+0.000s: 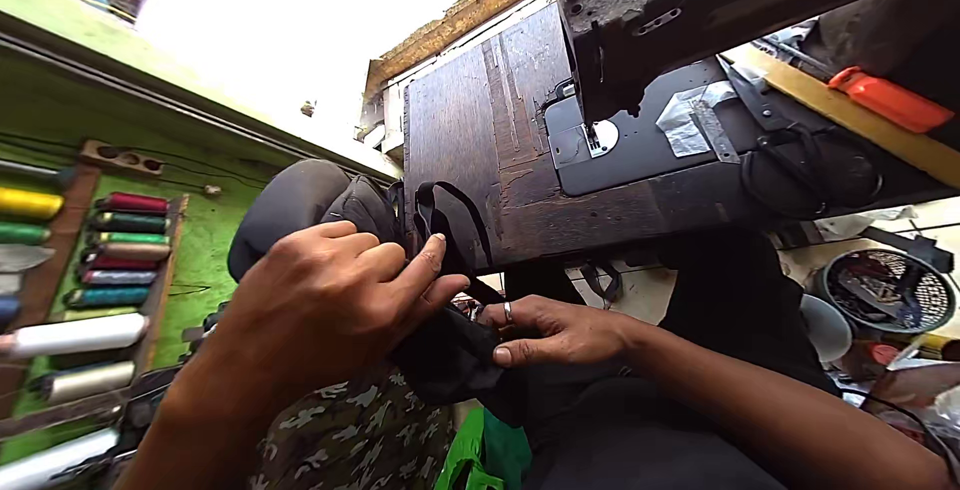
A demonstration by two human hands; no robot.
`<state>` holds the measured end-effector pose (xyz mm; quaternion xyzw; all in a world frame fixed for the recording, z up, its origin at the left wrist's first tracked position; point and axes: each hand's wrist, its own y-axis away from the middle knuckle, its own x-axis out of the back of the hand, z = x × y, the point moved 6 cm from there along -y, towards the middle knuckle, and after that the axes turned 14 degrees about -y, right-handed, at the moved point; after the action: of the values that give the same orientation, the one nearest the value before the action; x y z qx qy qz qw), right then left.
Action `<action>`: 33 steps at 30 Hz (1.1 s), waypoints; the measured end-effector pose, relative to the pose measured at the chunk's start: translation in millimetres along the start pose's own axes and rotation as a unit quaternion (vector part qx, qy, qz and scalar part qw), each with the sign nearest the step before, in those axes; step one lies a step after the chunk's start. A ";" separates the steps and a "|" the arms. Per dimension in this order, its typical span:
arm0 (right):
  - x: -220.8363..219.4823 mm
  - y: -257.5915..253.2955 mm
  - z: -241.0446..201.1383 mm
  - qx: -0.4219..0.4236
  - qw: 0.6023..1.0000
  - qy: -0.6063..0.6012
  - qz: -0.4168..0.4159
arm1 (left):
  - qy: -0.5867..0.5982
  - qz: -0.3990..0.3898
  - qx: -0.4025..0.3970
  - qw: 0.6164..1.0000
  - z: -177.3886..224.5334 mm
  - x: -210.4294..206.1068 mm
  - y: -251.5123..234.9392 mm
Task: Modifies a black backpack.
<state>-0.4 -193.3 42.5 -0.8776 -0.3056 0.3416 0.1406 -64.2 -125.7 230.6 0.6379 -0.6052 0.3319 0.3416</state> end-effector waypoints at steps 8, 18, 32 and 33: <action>39.9 32.2 -98.5 0.106 0.980 0.148 0.083 | 0.065 -0.007 0.028 0.997 -11.7 12.5 -23.3; 50.5 60.4 -70.2 0.036 0.921 0.347 0.172 | 0.264 -0.165 -0.070 0.948 47.5 -75.0 -59.9; 56.5 60.7 -62.5 -0.011 0.961 0.153 0.229 | 0.392 -0.163 -0.008 0.905 17.7 -88.4 -42.7; 54.7 59.3 -62.9 -0.019 0.957 0.155 0.242 | 0.389 -0.159 -0.007 0.907 17.8 -87.8 -42.7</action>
<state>100.5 -207.0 33.1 -0.9701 -0.0646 0.2188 0.0823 -25.5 -91.3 145.9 0.5438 -0.3173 0.4901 0.6029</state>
